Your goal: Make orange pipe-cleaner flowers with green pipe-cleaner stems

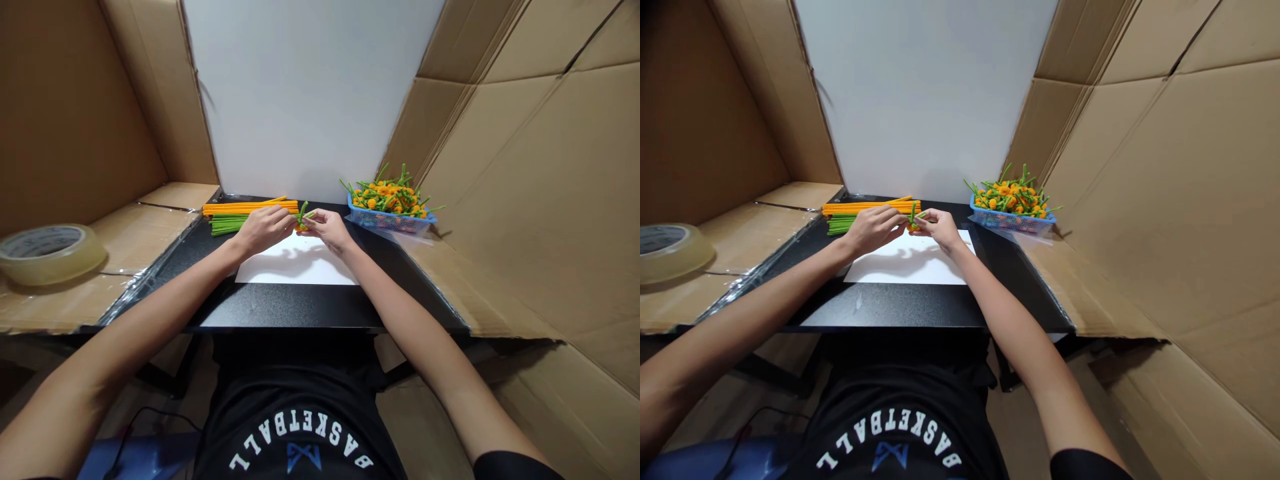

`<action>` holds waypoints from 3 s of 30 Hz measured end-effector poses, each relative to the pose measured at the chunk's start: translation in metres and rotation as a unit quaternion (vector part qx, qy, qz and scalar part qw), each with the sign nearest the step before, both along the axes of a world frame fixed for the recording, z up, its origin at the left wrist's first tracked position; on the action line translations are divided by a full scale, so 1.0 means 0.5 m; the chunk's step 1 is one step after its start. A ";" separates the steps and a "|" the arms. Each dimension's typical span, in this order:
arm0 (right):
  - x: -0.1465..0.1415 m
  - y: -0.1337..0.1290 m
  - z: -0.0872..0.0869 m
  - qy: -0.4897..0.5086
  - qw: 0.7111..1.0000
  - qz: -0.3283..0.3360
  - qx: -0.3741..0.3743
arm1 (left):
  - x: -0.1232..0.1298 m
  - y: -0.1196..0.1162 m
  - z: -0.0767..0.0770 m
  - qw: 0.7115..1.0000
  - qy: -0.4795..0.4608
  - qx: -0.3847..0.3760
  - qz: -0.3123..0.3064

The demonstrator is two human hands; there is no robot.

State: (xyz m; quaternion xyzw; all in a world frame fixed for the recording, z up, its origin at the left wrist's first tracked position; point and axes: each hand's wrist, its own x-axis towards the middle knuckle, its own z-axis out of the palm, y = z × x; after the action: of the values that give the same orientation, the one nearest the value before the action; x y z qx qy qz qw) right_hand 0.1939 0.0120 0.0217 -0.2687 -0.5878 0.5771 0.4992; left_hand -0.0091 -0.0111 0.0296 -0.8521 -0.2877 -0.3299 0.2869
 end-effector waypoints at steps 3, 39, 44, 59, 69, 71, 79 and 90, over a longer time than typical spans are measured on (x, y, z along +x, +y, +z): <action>-0.005 -0.002 -0.001 -0.004 1.000 -0.011 -0.006 | 0.011 -0.003 -0.006 0.998 -0.052 -0.019 0.015; -0.021 -0.046 0.004 -0.098 0.945 -0.196 0.245 | 0.060 0.007 -0.008 0.705 -0.458 -0.536 -0.078; -0.016 -0.046 0.003 -0.147 0.924 -0.193 0.296 | 0.039 0.018 0.002 0.606 -0.430 -0.655 -0.139; 0.006 -0.049 0.014 -0.283 0.841 -0.118 0.446 | -0.010 0.021 0.026 0.611 -0.243 -0.732 -0.178; -0.013 -0.028 -0.004 -0.087 0.972 -0.147 0.164 | 0.043 0.004 -0.001 0.702 -0.422 -0.571 -0.056; -0.014 -0.025 -0.005 -0.064 0.982 -0.129 0.125 | 0.046 0.002 -0.003 0.711 -0.427 -0.557 -0.041; -0.011 -0.016 -0.010 -0.033 0.990 -0.077 0.117 | 0.055 -0.012 0.011 0.654 -0.504 -0.564 -0.033; -0.005 0.004 -0.015 -0.122 0.950 -0.172 0.232 | 0.075 -0.016 -0.002 0.471 -0.589 -0.635 -0.166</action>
State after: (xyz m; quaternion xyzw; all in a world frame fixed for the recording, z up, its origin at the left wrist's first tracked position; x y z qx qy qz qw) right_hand 0.1917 0.0142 0.0140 -0.3109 -0.7067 0.2935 0.5638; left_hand 0.0285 -0.0193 0.0287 -0.4368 -0.3724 -0.5222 -0.6308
